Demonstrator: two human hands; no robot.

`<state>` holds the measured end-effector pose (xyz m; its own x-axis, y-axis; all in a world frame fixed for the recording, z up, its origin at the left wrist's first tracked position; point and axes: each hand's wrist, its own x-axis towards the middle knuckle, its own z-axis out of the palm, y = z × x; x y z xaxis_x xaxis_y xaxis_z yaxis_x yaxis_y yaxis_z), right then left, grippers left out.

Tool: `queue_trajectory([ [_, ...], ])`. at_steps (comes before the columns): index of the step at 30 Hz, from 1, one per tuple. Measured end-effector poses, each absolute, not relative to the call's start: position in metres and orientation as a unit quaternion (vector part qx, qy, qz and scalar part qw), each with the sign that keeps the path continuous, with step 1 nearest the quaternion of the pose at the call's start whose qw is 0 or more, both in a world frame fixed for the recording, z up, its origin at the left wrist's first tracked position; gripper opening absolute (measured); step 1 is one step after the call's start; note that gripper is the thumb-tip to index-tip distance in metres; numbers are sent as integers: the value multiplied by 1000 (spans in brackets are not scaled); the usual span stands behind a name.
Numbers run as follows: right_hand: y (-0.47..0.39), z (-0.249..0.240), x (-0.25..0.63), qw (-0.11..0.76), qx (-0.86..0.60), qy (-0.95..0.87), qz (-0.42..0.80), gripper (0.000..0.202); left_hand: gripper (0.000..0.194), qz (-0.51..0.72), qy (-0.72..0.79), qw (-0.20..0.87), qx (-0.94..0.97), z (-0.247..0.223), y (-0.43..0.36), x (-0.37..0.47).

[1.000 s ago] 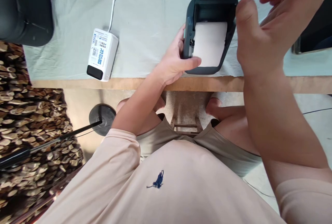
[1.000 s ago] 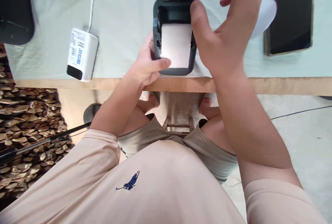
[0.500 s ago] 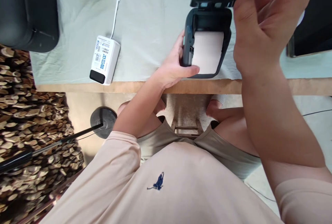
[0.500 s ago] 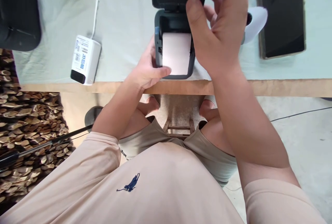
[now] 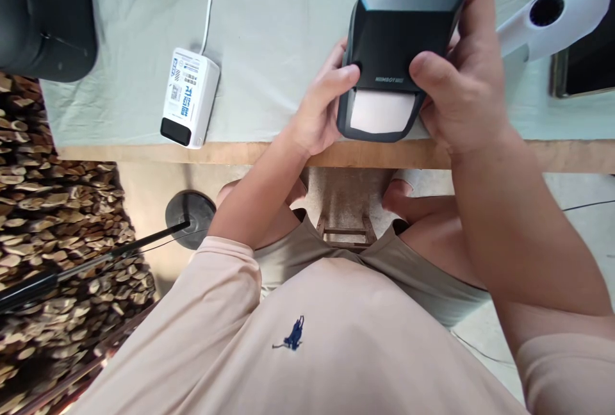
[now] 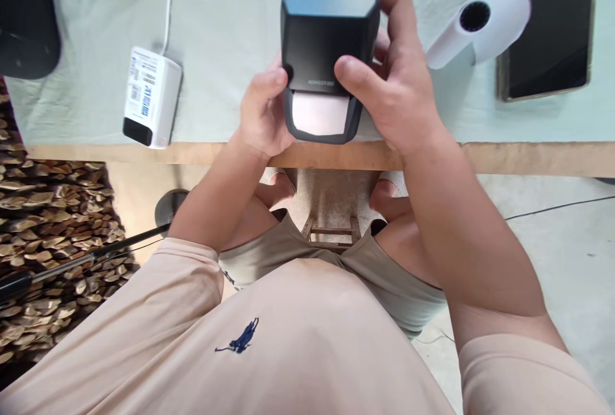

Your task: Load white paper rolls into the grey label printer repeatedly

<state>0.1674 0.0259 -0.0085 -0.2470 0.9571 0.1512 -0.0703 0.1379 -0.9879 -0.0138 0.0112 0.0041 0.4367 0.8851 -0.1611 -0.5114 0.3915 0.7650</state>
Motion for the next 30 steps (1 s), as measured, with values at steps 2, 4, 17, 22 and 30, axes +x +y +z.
queue_trajectory([
  [2, 25, -10, 167, 458, -368, -572, 572, 86, 23, 459, 299, 765, 339, 5, 9, -11],
  [4, 24, -9, 166, 452, -362, -559, 593, 88, 16, 466, 304, 749, 359, 4, 8, -8],
  [17, 27, -10, 163, 476, -384, -509, 606, 83, 43, 395, 317, 797, 331, 5, 16, -12],
  [22, 27, -9, 162, 485, -395, -495, 603, 92, 24, 448, 316, 777, 309, 0, 19, -11],
  [30, 28, -10, 163, 481, -398, -500, 600, 93, 33, 439, 450, 711, 313, -6, 18, -8],
])
